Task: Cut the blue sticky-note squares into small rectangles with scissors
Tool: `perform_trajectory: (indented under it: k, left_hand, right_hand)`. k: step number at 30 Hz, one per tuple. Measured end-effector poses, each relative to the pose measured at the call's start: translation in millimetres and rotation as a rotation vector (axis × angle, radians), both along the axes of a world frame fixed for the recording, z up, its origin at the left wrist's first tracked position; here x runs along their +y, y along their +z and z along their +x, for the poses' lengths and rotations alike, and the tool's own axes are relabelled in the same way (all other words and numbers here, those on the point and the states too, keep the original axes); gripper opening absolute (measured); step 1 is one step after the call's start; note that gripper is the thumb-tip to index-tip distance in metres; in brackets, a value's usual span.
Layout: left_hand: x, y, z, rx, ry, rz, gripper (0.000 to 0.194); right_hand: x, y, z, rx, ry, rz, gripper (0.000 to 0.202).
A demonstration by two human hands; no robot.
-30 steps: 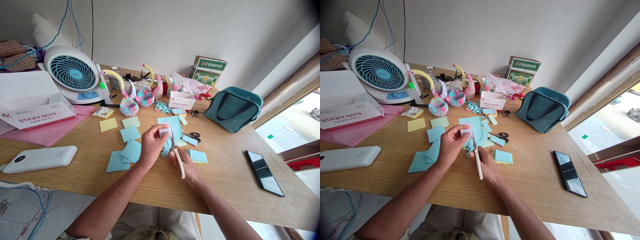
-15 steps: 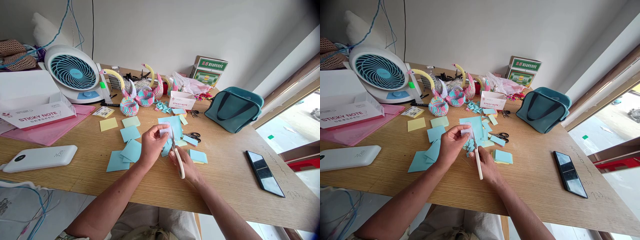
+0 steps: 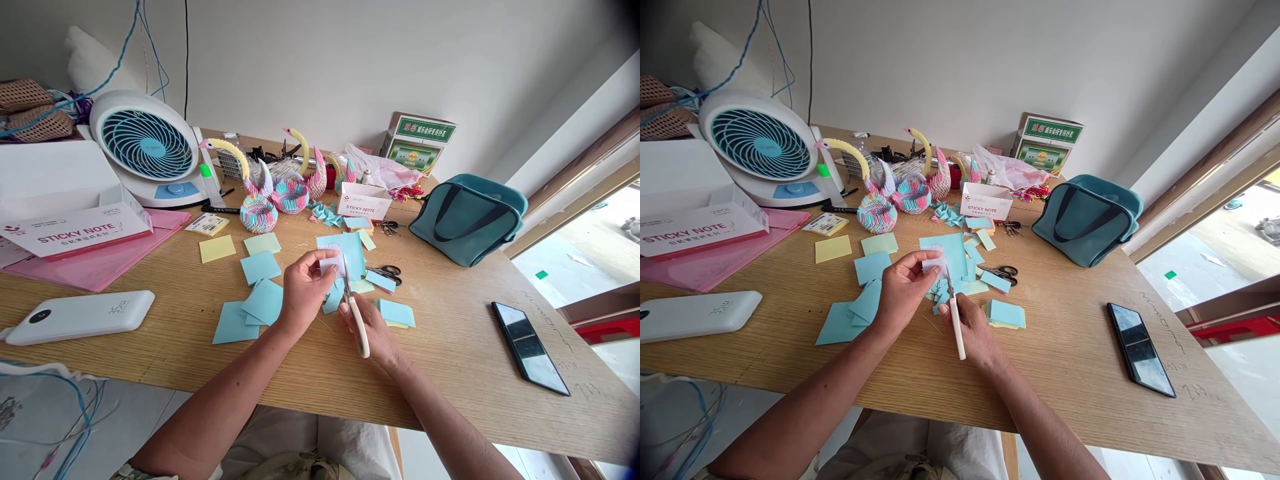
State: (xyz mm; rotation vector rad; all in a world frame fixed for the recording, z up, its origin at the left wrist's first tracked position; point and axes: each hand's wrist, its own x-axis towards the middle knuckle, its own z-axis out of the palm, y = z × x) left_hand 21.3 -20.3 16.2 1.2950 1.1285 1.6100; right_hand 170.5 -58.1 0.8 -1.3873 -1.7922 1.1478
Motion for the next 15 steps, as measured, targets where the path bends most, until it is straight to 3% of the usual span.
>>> perform_trajectory:
  k: [15]
  left_hand:
    - [-0.2, 2.1, 0.5, -0.028, -0.002, -0.004, 0.019]
  right_hand:
    - [-0.9, -5.7, 1.9, 0.013, -0.019, 0.041, 0.049]
